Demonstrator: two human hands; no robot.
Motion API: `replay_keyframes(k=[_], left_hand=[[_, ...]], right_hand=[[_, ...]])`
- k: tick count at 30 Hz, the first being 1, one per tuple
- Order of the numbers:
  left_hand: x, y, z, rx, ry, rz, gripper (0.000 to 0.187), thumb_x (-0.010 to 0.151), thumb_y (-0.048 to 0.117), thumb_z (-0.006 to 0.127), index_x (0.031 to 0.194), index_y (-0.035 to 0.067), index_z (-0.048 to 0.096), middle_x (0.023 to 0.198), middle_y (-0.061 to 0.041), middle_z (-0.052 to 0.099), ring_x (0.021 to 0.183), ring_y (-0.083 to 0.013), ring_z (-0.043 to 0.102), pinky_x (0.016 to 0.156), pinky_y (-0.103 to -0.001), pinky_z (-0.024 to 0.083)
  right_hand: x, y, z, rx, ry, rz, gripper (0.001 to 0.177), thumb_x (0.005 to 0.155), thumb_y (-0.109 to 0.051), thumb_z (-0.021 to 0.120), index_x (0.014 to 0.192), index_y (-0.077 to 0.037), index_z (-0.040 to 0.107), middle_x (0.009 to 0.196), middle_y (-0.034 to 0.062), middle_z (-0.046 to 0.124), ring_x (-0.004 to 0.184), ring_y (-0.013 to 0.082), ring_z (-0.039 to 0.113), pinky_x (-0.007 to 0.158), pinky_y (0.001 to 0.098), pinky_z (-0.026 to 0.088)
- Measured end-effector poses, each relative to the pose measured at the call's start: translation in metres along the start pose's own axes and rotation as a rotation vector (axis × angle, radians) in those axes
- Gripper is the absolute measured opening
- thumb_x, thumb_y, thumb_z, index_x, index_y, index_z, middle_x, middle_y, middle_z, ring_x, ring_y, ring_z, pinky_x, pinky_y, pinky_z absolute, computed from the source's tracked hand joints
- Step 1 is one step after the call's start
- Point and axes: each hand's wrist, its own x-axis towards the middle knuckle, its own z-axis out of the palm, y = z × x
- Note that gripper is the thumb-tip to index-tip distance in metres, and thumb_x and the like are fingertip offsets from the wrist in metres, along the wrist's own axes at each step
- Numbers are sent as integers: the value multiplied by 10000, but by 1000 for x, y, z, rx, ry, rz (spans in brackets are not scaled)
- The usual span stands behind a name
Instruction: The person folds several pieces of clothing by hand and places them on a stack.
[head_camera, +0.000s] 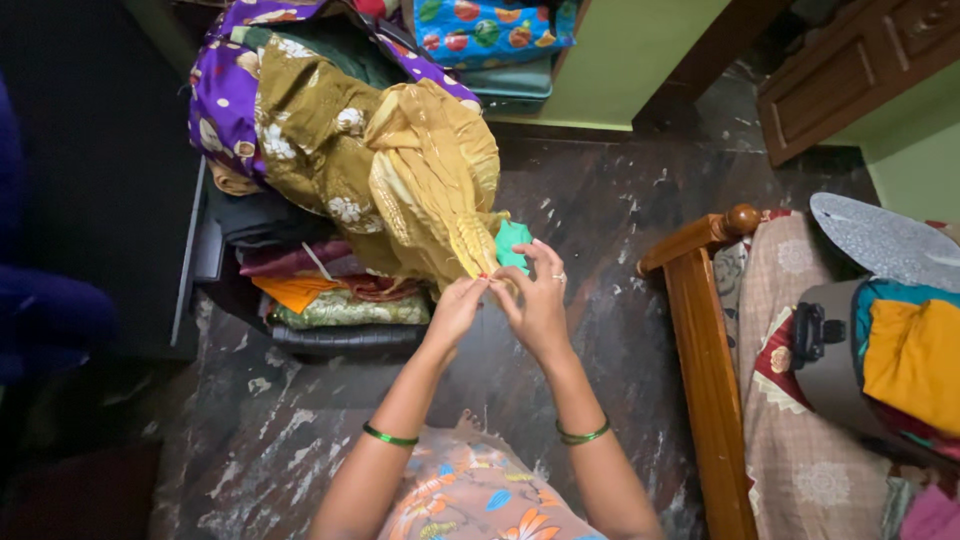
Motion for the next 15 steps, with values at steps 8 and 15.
replay_keyframes(k=[8, 15], left_hand=[[-3, 84, -26, 241, 91, 451, 173, 1001, 130, 694, 1078, -15, 750, 1008, -42, 776, 901, -104, 716, 831, -259, 563], [11, 173, -32, 782, -25, 798, 223, 878, 46, 700, 1100, 63, 718, 1071, -135, 667, 1051, -337, 628, 914, -432, 511]], right_hand=[[9, -13, -7, 241, 144, 242, 106, 932, -59, 641, 1023, -20, 681, 948, 112, 704, 899, 280, 700, 830, 363, 525], [9, -47, -29, 235, 184, 205, 137, 960, 39, 574, 1026, -18, 680, 927, 123, 677, 836, 252, 682, 754, 322, 523]])
